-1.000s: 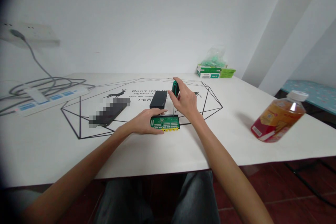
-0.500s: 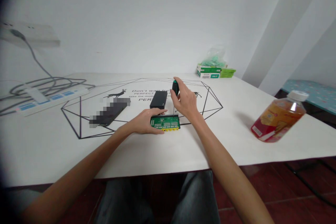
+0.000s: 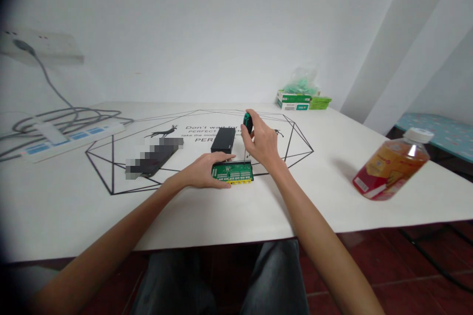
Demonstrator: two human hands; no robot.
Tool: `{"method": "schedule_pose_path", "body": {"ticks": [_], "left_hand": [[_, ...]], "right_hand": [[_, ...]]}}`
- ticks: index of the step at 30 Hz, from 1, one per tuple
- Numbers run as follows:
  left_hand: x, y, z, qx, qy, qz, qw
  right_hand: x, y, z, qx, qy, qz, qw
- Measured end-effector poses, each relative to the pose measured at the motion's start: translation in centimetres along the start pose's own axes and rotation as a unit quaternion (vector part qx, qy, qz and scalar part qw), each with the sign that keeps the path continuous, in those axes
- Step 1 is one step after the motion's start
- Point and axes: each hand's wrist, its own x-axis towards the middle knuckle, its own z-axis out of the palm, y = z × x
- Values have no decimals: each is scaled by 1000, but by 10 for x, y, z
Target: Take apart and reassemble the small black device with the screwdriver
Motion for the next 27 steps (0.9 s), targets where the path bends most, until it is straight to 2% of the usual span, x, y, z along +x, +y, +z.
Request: {"method": "schedule_pose_path", "body": {"ticks": [6,14,23,27], "left_hand": [[0,-3,1,10,-3,10,1000],[0,0,0,16,-7,7,1000],[-2,4,-2,15,-8,2,1000],[0,4,-4,-3,17,4,1000]], "right_hand": [[0,-1,-1,0,-9,-5,1000],[3,-5,-5,-3,17,-10,1000],[3,-2,-4,19,41,17,999],[1,0,-3,52,58,39,996]]}}
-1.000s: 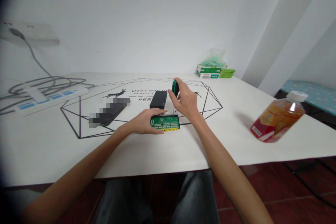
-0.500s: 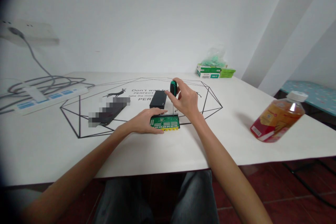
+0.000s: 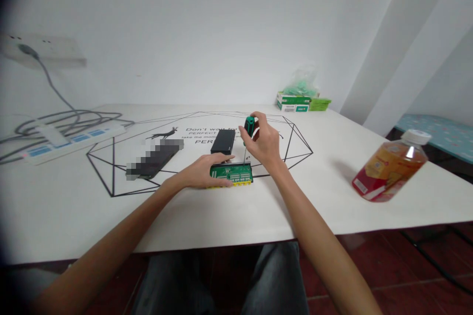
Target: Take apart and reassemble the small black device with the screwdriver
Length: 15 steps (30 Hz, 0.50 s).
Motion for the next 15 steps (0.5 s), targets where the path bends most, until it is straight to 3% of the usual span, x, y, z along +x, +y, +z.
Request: {"method": "schedule_pose_path", "body": {"ticks": [4,7,15], "left_hand": [[2,-11,-7,-18,100,-45,994],[2,-23,-14,9,158,-111,981],[-1,-33,-16,44,80,-133,987]], "right_hand": [[1,2,0,77,30,74,994],[1,2,2,144,13,123,982],[-6,1,14,215,-66,194,955]]}}
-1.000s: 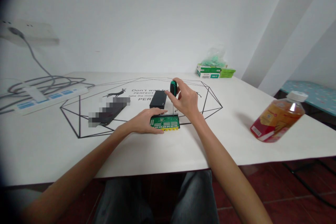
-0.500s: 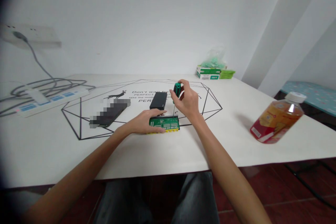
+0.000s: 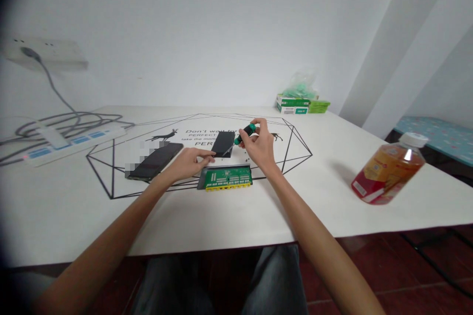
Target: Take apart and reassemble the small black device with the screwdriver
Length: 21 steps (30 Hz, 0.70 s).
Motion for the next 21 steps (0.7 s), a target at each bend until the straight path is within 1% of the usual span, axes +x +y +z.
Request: {"method": "schedule_pose_path", "body": {"ticks": [4,9,14,17,21], "left_hand": [[-2,4,0,1,-33,16,999],[-6,12,-3,38,-62,28,997],[-7,15,-4,48,-77,46,995],[-6,12,-3,48,-73,37,995],[-4,4,-2,35,-27,5,999]], "right_hand": [[-1,4,4,5,-27,14,1000],[-4,4,6,-3,-57,28,998],[-7,2,10,-8,-70,30,997],[-7,2,11,-6,-68,32,997],[-5,4,10,10,-53,34,998]]}}
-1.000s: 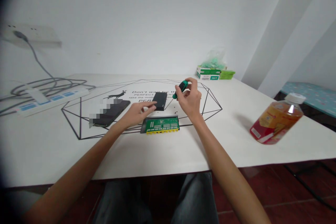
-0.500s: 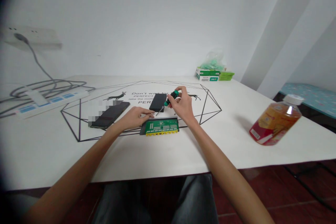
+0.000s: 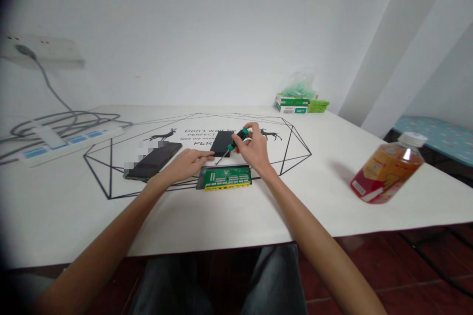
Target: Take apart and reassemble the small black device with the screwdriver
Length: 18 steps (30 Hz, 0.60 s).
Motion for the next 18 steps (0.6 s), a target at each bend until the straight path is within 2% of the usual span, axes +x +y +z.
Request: {"method": "schedule_pose_path", "body": {"ticks": [5,18], "left_hand": [[2,-5,-2,-1,38,-21,999],[1,-4,5,-33,61,26,997]], "right_hand": [[4,0,-5,27,28,-4,999],[2,-12,-6,48,39,-11,998]]}}
